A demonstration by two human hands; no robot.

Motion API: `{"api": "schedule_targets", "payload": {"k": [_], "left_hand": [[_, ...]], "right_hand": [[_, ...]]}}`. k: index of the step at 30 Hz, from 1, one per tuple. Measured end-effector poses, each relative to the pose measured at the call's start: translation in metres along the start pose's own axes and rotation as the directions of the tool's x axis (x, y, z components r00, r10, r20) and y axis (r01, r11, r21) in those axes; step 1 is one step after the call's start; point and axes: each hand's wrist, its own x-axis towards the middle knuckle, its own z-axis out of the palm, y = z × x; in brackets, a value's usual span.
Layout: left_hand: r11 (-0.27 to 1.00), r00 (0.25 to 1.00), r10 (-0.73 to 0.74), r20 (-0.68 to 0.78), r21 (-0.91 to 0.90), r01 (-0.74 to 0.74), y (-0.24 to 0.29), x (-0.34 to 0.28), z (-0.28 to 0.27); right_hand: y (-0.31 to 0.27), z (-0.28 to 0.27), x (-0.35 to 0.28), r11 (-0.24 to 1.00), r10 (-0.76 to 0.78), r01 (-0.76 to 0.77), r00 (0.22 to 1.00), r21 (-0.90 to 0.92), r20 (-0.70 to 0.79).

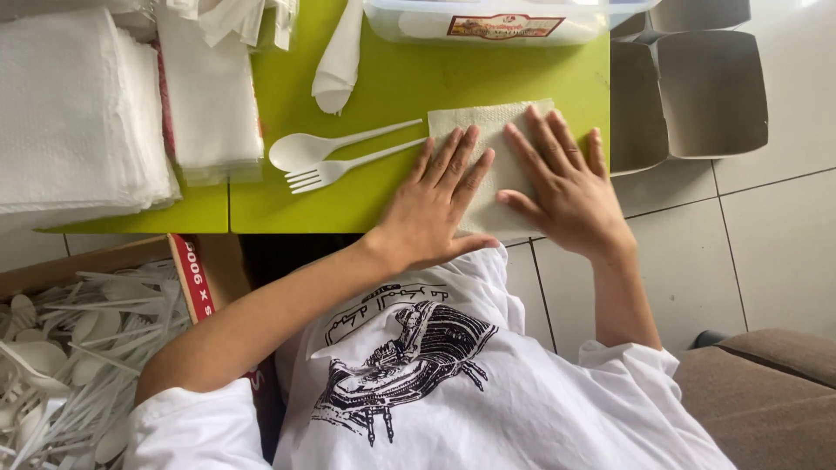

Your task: Wrapping plastic spoons and forks individually in paper napkins at a steady pace.

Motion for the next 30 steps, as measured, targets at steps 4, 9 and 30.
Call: {"api": "schedule_targets", "payload": {"k": [4, 9, 30], "left_hand": [[1.000, 0.999, -0.002, 0.034, -0.025, 0.003, -0.003, 0.001, -0.004], [0.991, 0.989, 0.124, 0.075, 0.044, -0.127, -0.032, 0.015, -0.007], [0.897, 0.977, -0.213, -0.028, 0.391, 0.207, -0.099, -0.093, -0.073]], "right_hand": [[0.014, -0.015, -0.007, 0.991, 0.103, -0.107, 0.993, 0.074, 0.062], [0.021, -0.027, -0.032, 0.976, -0.111, 0.155, 0.960, 0.153, -0.258], [0.010, -0.017, -0.029, 0.986, -0.141, 0.157, 0.968, 0.062, -0.209]]}}
